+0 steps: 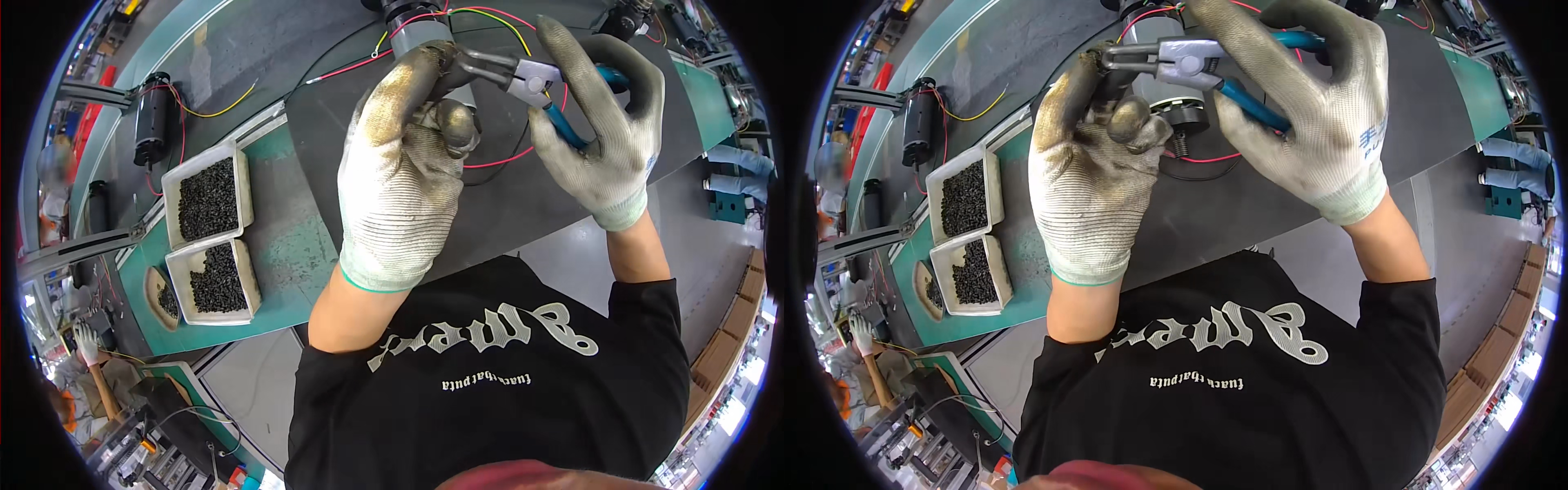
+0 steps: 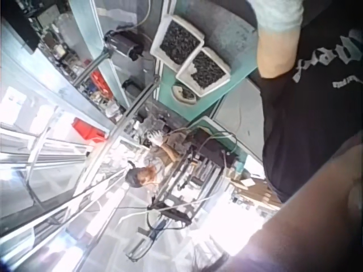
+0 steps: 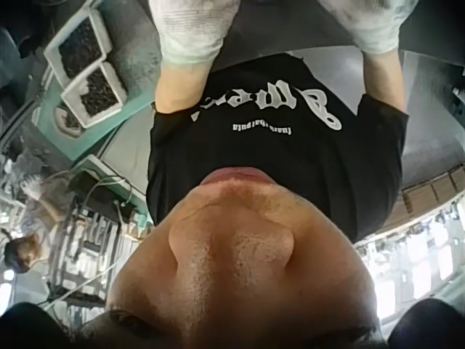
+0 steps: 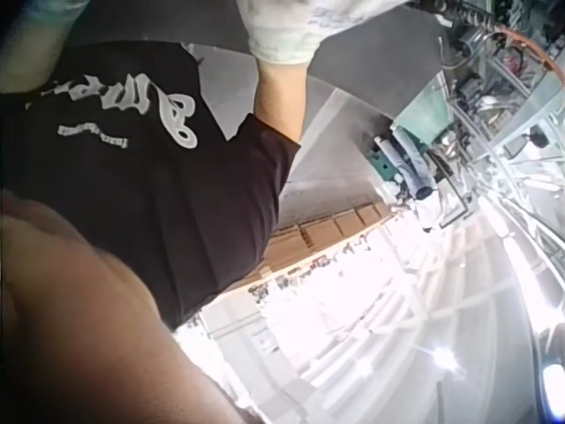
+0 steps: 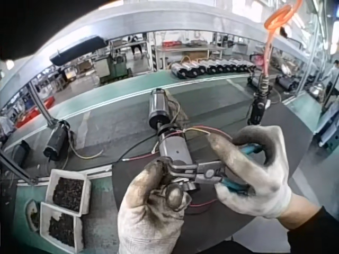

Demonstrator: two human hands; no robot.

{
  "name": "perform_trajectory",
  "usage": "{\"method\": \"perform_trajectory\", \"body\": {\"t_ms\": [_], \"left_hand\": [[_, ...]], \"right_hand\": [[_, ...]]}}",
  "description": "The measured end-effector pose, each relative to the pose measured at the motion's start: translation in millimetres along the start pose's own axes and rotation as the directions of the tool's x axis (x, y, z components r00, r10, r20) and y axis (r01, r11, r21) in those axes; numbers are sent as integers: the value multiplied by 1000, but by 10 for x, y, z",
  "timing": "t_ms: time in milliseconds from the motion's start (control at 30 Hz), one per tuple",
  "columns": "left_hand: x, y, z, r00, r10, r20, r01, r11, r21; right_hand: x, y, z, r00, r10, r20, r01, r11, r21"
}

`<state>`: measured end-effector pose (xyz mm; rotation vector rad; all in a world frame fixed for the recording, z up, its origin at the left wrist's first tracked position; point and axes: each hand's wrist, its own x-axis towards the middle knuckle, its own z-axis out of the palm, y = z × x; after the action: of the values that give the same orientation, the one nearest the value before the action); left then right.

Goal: Assemble fan and wire components onto electric motors using a power screwdriver and pliers.

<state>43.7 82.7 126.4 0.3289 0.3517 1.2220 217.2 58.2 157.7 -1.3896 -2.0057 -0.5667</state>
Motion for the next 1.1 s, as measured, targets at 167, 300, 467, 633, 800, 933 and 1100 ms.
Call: {"method": "perform_trajectory", "body": {"t_ms": [167,300,467,633,800,933,1100], "left_hand": [[37,47,-42,996,62,63,-69,991,112],[59,30,-111,991,122,48,-128,981,149],[77,46,-149,993,106,59,-113,984,135],[89,-10,-78,987,158,-31,-147,961,233],[632,142,-71,883,391,259,-394,319,862],[1662,140,-673,924,318,214,-61,-430,901],[1632,-112,-584,970,222,-100,158,-258,953]], "right_hand": [[26,29,11,998,-50,27,50,999,8],[44,7,19,999,-41,-26,42,997,72],[51,14,94,997,-72,0,72,997,35],[66,2,192,998,-46,49,47,999,-18],[204,500,573,982,158,104,-160,987,13],[184,1139,1159,447,413,793,-882,55,469],[-274,892,1611,421,157,893,-671,-609,423]]}}
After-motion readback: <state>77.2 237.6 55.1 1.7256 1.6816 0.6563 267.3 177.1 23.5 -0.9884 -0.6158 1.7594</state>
